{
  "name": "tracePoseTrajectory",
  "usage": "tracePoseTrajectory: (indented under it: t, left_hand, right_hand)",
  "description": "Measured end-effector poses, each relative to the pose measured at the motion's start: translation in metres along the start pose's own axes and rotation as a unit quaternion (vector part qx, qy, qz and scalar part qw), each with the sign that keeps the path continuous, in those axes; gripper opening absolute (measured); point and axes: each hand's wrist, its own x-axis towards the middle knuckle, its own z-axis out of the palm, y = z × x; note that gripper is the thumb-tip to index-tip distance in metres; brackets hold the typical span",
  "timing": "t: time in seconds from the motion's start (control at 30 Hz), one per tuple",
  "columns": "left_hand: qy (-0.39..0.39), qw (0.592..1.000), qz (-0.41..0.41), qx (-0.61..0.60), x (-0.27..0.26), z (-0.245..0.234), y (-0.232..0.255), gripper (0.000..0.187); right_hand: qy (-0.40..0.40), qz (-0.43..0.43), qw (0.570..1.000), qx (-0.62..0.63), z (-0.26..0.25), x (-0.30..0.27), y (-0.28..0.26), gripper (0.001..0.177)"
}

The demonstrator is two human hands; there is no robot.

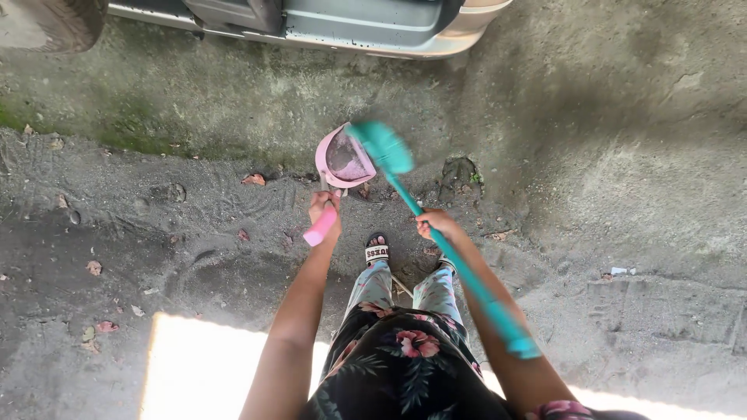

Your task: The recorder uses a broom and dustpan to sweep up dirt and debris from a concrete garage floor.

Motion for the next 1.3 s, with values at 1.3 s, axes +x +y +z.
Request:
tracePoseTrajectory:
  t: [1.3]
  left_hand:
    - [0.05, 0.98, -0.19, 0.013, -0.129, 0.041, 0.021, 0.041]
  right_hand:
    - [0.217, -0.28, 0.876, -0.326, -0.008, -0.082, -0.027, 0.03]
